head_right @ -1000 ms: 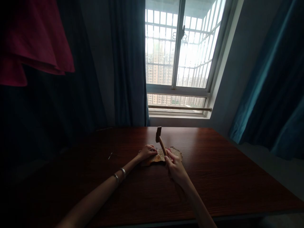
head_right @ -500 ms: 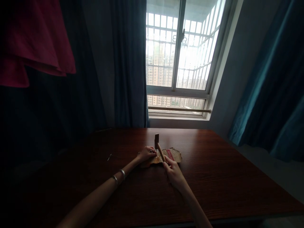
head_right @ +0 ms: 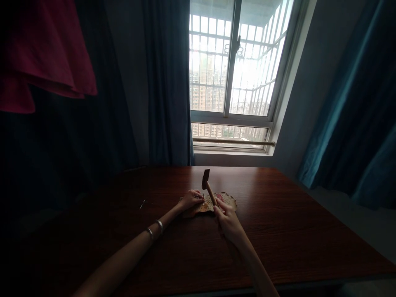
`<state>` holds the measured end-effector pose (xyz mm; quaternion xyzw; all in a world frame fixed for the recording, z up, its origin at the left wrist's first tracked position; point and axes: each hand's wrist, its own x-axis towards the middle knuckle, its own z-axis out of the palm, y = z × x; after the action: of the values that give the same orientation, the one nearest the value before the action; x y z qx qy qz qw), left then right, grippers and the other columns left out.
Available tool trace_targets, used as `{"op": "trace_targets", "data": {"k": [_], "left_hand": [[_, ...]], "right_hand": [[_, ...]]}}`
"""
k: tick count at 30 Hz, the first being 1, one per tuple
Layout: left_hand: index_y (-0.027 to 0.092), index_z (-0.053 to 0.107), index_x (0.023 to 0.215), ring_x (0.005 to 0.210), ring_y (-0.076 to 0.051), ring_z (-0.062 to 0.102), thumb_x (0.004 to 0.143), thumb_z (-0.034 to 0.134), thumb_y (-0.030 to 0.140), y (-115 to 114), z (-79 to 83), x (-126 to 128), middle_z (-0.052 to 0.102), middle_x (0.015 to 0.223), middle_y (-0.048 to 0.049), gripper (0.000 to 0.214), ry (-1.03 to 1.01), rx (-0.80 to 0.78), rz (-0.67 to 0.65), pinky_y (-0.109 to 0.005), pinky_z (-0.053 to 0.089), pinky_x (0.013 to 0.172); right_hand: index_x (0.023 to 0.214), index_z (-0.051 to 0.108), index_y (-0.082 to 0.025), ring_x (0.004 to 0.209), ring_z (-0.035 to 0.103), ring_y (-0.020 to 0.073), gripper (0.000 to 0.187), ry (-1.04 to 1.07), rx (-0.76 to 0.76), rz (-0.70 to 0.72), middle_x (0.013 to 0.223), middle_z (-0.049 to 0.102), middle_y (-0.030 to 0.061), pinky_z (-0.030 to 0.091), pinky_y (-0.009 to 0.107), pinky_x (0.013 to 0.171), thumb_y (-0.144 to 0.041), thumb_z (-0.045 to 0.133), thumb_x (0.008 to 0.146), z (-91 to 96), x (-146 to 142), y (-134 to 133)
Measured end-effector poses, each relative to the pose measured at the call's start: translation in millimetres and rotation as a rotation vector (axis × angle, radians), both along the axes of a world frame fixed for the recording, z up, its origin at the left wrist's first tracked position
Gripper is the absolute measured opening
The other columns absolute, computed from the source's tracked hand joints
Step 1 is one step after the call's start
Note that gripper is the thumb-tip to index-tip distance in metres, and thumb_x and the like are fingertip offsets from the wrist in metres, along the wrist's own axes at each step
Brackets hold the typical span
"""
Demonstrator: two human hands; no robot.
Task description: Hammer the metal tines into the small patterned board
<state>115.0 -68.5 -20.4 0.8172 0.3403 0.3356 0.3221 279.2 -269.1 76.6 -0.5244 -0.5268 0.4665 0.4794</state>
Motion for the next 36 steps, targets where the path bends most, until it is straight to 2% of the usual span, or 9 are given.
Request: {"op": "trace_targets", "data": {"k": [7,13,18,21,29,36], "left_hand": [[0.016,0.073,0.070,0.069,-0.016,0.060,0.069,0.066,0.040,-1.8,2.6,-0.6,0.067,0.078,-0.0043,0.025,-0.009,-0.016,-0.001,-0.024,0.044,0.063],[0.015,0.074,0.071,0.068,-0.016,0.060,0.068,0.067,0.041,-1.2,2.2,-0.5,0.067,0.079,-0.0049,0.027,-0.016,-0.001,-0.013,-0.024,0.043,0.061],[0.015,0.073,0.068,0.067,-0.015,0.059,0.068,0.067,0.040,0.2,0.6,0.1,0.066,0.076,-0.0045,0.026,-0.037,-0.003,-0.022,-0.024,0.043,0.061],[0.015,0.073,0.070,0.067,-0.015,0.060,0.068,0.067,0.040,0.2,0.5,-0.3,0.067,0.078,-0.0047,0.026,-0.032,-0.008,-0.024,-0.024,0.043,0.061],[0.016,0.073,0.071,0.071,-0.016,0.060,0.069,0.066,0.039,-1.0,2.1,-0.1,0.067,0.080,-0.0042,0.024,0.015,-0.013,0.000,-0.024,0.044,0.064],[0.016,0.073,0.071,0.070,-0.016,0.060,0.068,0.067,0.041,-1.9,3.3,-0.5,0.067,0.080,-0.0046,0.026,0.034,-0.002,0.027,-0.024,0.044,0.064]], "right_hand": [[0.136,0.042,-0.013,0.031,0.034,0.0051,0.066,-0.013,-0.033,0.035,0.046,0.038,-0.0097,0.027,0.015,0.029,-0.045,0.052,0.079,-4.2,-0.8,0.4],[0.136,0.042,-0.015,0.032,0.031,0.0042,0.064,0.000,0.014,0.010,0.048,0.038,-0.0097,0.027,0.015,0.029,-0.046,0.050,0.080,5.4,-2.5,-0.8],[0.135,0.044,-0.013,0.032,0.034,0.0049,0.064,-0.041,-0.038,0.016,0.048,0.041,-0.0082,0.026,0.015,0.030,-0.044,0.052,0.080,-1.8,-0.8,2.8],[0.135,0.044,-0.014,0.033,0.035,0.0049,0.063,-0.046,-0.012,0.013,0.050,0.043,-0.0071,0.026,0.015,0.031,-0.044,0.052,0.080,-1.0,0.8,3.4],[0.136,0.042,-0.014,0.031,0.033,0.0052,0.064,-0.045,-0.035,0.033,0.047,0.040,-0.0090,0.027,0.015,0.030,-0.045,0.051,0.080,-4.1,0.1,2.8],[0.134,0.045,-0.016,0.031,0.034,0.0053,0.061,-0.039,0.005,-0.029,0.050,0.043,-0.0075,0.027,0.016,0.030,-0.044,0.052,0.081,4.0,1.0,0.4]]}}
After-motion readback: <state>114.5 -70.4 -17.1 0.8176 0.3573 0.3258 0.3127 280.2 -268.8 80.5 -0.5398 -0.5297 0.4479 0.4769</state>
